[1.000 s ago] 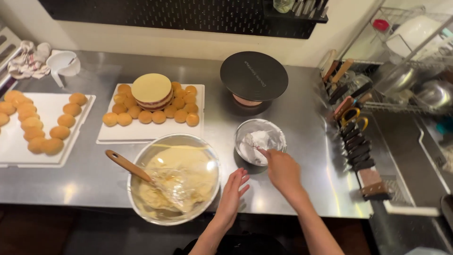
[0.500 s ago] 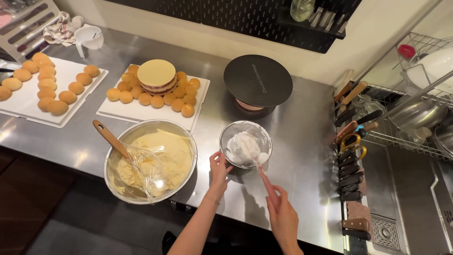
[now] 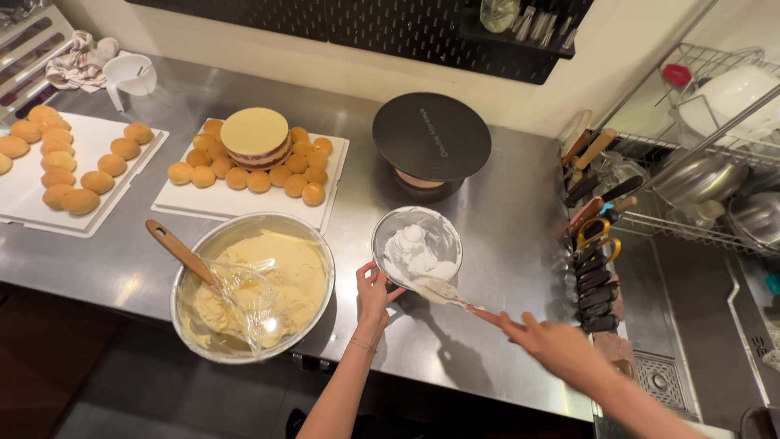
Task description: The person uses a hand mixer to whip a white substance in a metal bowl, then switches to a spatula to fold the mixture. They retrieve a bowl of yellow batter from a refrigerator and add portions of it to the white mixture, continuing to fold the ingredients together.
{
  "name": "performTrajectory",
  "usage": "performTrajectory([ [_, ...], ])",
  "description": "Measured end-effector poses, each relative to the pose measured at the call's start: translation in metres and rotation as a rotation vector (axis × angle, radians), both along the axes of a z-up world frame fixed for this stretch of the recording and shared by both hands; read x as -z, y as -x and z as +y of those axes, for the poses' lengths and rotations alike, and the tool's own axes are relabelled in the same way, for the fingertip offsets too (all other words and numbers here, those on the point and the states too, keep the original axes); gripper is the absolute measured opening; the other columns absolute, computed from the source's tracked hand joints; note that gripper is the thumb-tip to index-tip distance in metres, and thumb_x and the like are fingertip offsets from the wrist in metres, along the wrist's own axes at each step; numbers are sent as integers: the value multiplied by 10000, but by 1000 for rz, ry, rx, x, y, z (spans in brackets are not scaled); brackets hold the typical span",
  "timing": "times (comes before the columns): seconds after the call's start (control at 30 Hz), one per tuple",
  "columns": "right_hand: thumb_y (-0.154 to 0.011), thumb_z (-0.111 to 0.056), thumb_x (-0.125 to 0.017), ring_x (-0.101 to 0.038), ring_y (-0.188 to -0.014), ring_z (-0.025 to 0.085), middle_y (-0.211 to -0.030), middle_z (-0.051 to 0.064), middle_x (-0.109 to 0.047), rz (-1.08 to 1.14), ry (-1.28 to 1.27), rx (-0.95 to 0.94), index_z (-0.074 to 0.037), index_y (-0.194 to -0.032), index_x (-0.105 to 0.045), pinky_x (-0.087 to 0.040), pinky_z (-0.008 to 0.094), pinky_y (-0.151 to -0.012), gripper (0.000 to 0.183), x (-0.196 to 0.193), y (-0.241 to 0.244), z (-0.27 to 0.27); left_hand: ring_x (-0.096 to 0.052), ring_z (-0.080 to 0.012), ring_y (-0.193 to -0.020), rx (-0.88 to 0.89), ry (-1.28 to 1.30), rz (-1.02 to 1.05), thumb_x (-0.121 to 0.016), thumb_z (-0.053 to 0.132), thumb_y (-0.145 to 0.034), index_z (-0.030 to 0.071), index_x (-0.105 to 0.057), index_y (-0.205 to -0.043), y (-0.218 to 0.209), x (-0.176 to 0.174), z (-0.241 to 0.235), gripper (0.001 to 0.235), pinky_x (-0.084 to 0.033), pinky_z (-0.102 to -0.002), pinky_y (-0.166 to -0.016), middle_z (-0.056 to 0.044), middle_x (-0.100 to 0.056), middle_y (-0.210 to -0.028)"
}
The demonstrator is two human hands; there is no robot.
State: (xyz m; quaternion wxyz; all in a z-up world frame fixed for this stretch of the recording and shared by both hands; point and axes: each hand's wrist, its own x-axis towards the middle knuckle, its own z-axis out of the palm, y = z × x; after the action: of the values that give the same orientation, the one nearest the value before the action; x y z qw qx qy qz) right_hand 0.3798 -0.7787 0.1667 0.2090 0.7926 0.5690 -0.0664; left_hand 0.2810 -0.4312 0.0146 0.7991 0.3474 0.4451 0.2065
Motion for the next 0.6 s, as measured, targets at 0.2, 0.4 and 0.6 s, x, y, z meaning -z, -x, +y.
performTrajectory([
  [0.2,-1093,-484,-653,-742,-804,119,-926,-120,-719,-68,-372,105,-362,-1342,-694,-665,389,-631,280,-56,-53,-18,-589,-192,-980,22,43,-19,-618,69,-1152,121,-573,-1483,-3,-7,12,337,-757,-563,-973,-177,-607,-1282],
  [0.4,-1202,-503,-513,-758,-610,255,-779,110,-776,853,-725,1032,-174,-1277,-785,-613,370,-496,433,103,-28,37,-598,-191,-1008,84,-22,-63,-543,53,-1191,71,-435,-1645,-8,19,19,468,-800,-582,-927,-155,-572,-1228],
  [0.6,-1191,-584,-338,-600,-800,203,-1017,35,-775,813,-565,1043,-175,-1102,-636,-479,376,-816,514,98,6,10,-622,-217,-999,69,34,-26,-638,78,-1139,123,-592,-1483,-14,0,24,349,-757,-573,-950,-184,-619,-1282],
])
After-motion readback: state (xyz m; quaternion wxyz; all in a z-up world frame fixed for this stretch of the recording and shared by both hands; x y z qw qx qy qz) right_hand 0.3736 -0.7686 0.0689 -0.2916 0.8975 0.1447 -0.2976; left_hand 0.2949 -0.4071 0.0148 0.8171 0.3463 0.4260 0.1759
